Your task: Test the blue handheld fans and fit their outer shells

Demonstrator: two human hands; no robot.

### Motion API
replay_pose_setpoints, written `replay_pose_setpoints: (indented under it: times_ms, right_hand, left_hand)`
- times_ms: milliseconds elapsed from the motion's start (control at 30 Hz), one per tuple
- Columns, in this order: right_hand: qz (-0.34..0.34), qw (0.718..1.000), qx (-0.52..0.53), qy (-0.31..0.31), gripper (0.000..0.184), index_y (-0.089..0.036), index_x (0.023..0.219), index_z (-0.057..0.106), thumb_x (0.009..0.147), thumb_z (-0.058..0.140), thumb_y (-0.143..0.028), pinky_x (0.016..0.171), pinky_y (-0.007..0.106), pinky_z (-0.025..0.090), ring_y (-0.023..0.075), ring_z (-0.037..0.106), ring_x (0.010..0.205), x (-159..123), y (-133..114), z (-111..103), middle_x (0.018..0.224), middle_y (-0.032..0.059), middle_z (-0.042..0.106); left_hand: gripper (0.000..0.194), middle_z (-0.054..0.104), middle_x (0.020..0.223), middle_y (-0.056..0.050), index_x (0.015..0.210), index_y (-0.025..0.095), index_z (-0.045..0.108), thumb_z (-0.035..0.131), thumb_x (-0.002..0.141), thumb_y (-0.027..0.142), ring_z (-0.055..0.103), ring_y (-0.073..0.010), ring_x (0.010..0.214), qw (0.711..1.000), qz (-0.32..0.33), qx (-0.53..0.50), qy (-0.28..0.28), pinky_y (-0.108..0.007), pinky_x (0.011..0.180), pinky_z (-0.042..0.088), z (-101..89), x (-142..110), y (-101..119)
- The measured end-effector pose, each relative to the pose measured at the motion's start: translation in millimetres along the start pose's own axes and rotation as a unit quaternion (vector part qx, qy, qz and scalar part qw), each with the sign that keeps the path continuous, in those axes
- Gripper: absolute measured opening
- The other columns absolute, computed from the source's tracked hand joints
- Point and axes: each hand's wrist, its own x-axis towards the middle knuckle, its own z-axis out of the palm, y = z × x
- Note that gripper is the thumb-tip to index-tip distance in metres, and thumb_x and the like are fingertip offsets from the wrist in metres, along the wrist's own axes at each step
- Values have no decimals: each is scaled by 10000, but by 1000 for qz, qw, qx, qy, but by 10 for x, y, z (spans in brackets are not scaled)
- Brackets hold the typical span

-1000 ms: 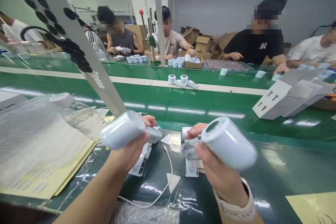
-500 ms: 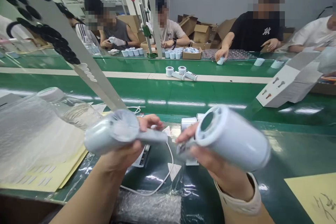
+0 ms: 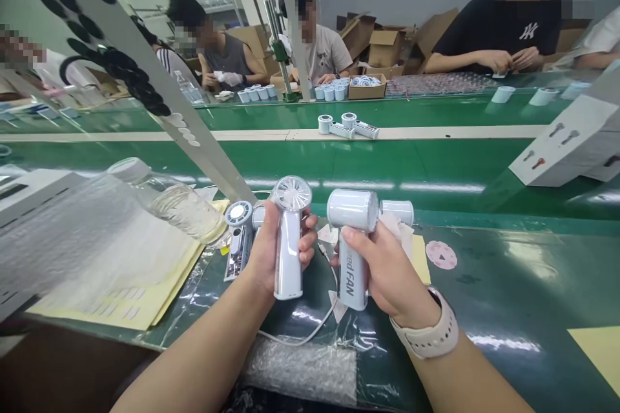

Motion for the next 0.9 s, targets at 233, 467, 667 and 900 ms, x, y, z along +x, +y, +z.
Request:
replay_pose_setpoints:
  times_ms: [233, 467, 667, 900]
  right_hand:
    - [-44, 995, -28, -82, 464, -219, 998, 709, 662, 869, -497, 816, 445, 596, 273, 696, 895, 45, 131, -45, 958, 79, 741]
    - [-196, 891, -331, -239, 568, -222, 979, 796, 555, 895, -586, 999, 519, 514, 390, 542, 1269, -9, 133, -52, 1379, 150, 571]
    - [-333, 725, -571, -195, 377, -292, 1085, 787, 737, 825, -432, 998, 484, 530, 352, 604, 1207, -254, -236, -310, 1333, 110, 636]
    - [-137, 641, -744, 131, 341, -278, 648, 806, 487, 902, -563, 655, 490, 595, 407, 732, 837, -458, -925, -2124, 979, 226, 747]
  left_hand:
    - [668, 607, 627, -3, 761, 143, 618, 765, 560, 763, 581, -123, 527, 997, 51, 51, 27, -243, 499, 522, -8, 43, -17]
    - [770, 715, 1076, -107, 1176, 186, 613, 786, 623, 693, 671, -298, 1011, 982, 123, 139, -28, -398, 889, 516, 56, -57, -189]
    - [906, 567, 1398, -136, 1291, 200, 611, 509, 699, 878, 445, -367, 1352, 966, 122, 196, -117, -449, 1110, 373, 40, -66, -172]
    - [536, 624, 1256, -123, 1068, 204, 680, 538, 860, 678, 504, -297, 1263, 954, 195, 225, 36, -438, 1058, 426, 17, 8, -113]
